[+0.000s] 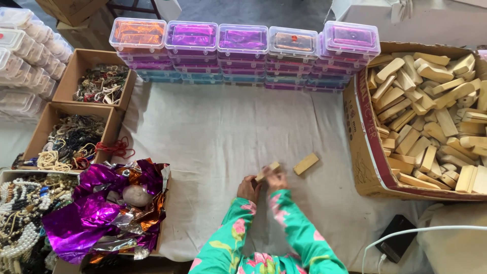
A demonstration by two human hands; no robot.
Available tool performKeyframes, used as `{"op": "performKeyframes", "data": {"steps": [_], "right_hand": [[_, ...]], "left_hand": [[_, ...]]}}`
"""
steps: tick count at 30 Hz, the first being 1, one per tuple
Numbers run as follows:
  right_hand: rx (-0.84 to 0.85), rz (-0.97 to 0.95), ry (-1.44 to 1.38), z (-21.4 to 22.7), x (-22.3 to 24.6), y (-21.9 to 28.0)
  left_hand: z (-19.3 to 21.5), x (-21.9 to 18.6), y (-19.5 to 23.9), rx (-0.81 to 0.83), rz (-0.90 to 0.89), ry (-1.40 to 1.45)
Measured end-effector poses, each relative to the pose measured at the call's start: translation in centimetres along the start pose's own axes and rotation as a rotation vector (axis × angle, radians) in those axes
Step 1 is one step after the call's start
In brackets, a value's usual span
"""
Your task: The person rubs two small wooden blocks together on a table, then wraps one block in a sheet of shiny purple foil. They then pick up a second wooden block and rub it with a white cloth. The scene includes boxes of wooden blocks and containers of craft supplies.
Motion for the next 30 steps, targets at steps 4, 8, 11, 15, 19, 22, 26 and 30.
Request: {"op": "performKeyframes", "data": {"steps": [4, 8, 11, 15, 19, 22, 26, 30], "right_hand": [[0.094, -0.066, 0.008, -0.5, 2.2, 1.3], [-0.018, 0.106, 0.005, 0.4, -1.8, 0.3], [-0.115, 0.115, 0.013, 1.4, -3.4, -0.8], [-0.124, 0.122, 0.105, -1.1, -1.8, -0.2], [-0.088, 0.182, -0.039, -1.7, 1.5, 1.7], [-0.041, 0.165, -0.051, -0.8, 0.6, 1.3], [-0.136, 0.121, -0.045, 2.0, -1.6, -1.6], [-0.145, 0.043, -0.071, -0.5, -1.4, -0.1]], "left_hand": [[-1.3, 1.8, 0.9, -0.074, -0.025, 0.018], [-1.6, 1.0, 0.4, -0.007, -0.015, 0.009], [-0.1, -0.3, 0.1, -0.029, -0.007, -0.011], [-0.2, 0.2, 0.4, -0.036, 0.000, -0.012], [-0.5, 0.6, 0.3, -0.067, -0.053, 0.006], [0.0, -0.3, 0.3, -0.049, -0.035, -0.029], [0.0, -0.1, 0.2, -0.025, -0.003, 0.001], [-0.7, 0.8, 0.6, -0.055, -0.032, -0.023]]}}
Point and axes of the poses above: each hand's wrist, its own y-axis away from the middle knuckle, its own z-axis out of the back of the hand, x = y × z, the point moved 10 cm from there along -y, towards the middle knuckle, and after that the axes turned 6 degrees about x, right-handed, at the moved point
